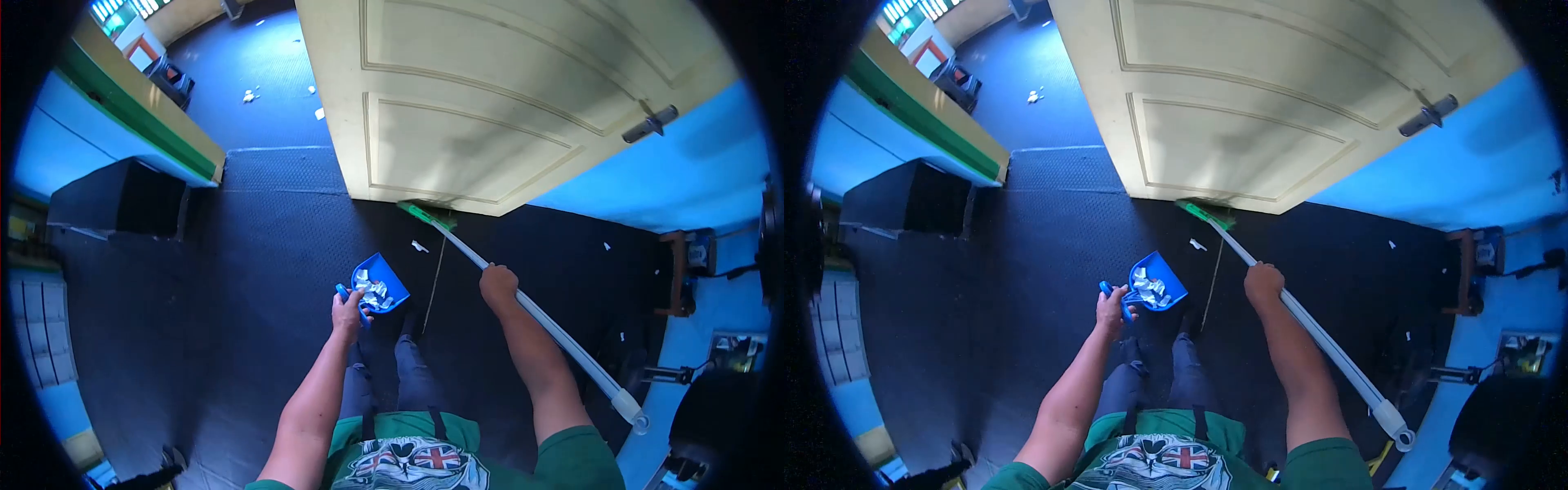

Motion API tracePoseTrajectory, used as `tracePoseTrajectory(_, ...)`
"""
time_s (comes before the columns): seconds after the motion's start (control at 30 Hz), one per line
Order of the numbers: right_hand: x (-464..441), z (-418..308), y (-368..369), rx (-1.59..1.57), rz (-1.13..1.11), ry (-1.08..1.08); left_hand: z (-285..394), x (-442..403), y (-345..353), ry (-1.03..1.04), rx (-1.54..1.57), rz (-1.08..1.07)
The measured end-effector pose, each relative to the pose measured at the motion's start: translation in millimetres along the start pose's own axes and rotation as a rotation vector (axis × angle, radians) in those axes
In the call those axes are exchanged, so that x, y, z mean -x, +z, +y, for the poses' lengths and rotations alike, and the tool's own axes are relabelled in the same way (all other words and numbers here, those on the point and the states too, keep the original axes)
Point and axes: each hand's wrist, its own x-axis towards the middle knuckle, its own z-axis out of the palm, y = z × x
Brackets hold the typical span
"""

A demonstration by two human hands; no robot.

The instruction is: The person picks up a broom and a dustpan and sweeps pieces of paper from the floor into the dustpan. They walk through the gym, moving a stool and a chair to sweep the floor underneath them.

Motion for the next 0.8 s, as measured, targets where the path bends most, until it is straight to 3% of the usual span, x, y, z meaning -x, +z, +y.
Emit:
tracePoseTrajectory(0.07,2,1,9,-0.070,-0.137,-0.085,-10,-4,0,-0.006,0.057,0.011)
tracePoseTrajectory(0.27,37,45,-6,-0.038,-0.260,-0.212,-2,-2,40,0.015,0.014,0.151)
tracePoseTrajectory(0.57,50,100,-68,-0.008,-0.185,-0.197,-28,-25,60,0.007,-0.144,0.228)
tracePoseTrajectory(0.67,30,80,-31,0.006,-0.033,-0.064,-27,-24,61,0.004,-0.122,0.217)
tracePoseTrajectory(0.8,19,54,11,-0.011,-0.142,-0.105,-7,0,65,-0.038,-0.094,0.194)
